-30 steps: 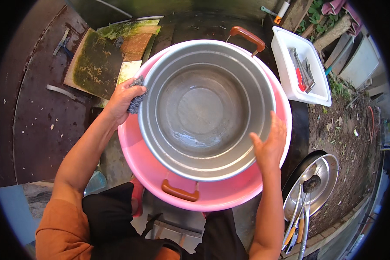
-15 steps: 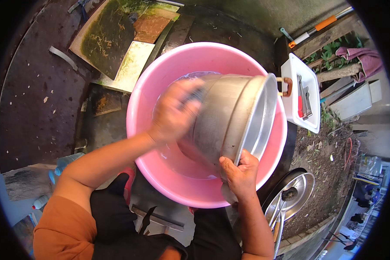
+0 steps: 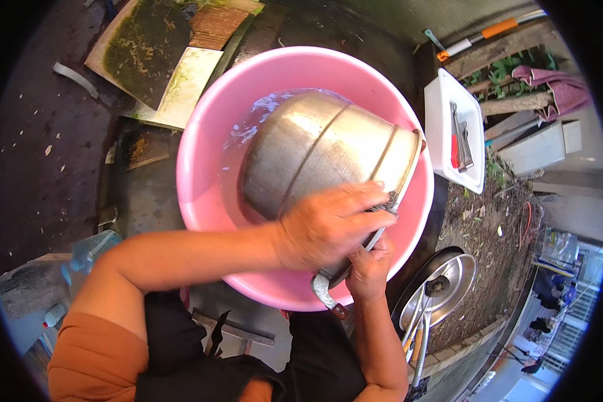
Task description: The person is washing a large metal container and a pot in a plastic basin filled with soapy water by scrubbing them with a scouring pad.
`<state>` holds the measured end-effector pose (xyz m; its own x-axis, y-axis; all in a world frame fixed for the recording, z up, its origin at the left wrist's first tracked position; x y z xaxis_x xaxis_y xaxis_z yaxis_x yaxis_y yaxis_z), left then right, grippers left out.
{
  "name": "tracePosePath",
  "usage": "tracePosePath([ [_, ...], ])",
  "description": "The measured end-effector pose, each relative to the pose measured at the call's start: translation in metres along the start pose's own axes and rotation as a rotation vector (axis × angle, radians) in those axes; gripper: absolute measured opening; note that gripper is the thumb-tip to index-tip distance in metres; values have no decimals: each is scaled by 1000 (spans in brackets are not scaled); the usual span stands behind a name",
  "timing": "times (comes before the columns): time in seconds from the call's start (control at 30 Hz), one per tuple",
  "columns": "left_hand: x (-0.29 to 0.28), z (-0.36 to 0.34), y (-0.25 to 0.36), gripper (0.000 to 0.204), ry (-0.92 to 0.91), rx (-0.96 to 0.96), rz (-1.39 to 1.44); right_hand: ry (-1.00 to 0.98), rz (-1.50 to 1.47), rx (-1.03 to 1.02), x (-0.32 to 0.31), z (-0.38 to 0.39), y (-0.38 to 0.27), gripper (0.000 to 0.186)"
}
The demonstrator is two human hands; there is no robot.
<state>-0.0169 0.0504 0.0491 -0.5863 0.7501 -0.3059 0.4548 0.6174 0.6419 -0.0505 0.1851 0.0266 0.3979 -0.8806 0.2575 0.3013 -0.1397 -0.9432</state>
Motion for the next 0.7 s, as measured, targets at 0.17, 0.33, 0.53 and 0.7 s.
tracePosePath([
  [0.17,-30,-16,-63,28,-67,-47,-154,-73,-12,91,9,-4,-4,28],
  [0.33,0,-17,-17,28,-91,-153,32,-172,-46,34,3,-11,5,24],
  [0.53,-11,18,-14,28,-281,285,-43,-74,-147,96,-1,5,5,17],
  [0.7,44,-67,-36,28,-400,33,-208,-182,35,218,-14,6,26,26],
])
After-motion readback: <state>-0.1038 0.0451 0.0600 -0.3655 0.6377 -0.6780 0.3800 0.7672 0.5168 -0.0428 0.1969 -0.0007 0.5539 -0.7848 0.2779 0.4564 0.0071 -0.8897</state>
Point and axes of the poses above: each hand's wrist, its own z-axis away from the middle knuckle, its own x-axis out of the palm, y = z × x, the point moved 3 cm from there along -z, towards the middle knuckle, and after that the axes turned 7 degrees about -z, right-handed, at the moved point
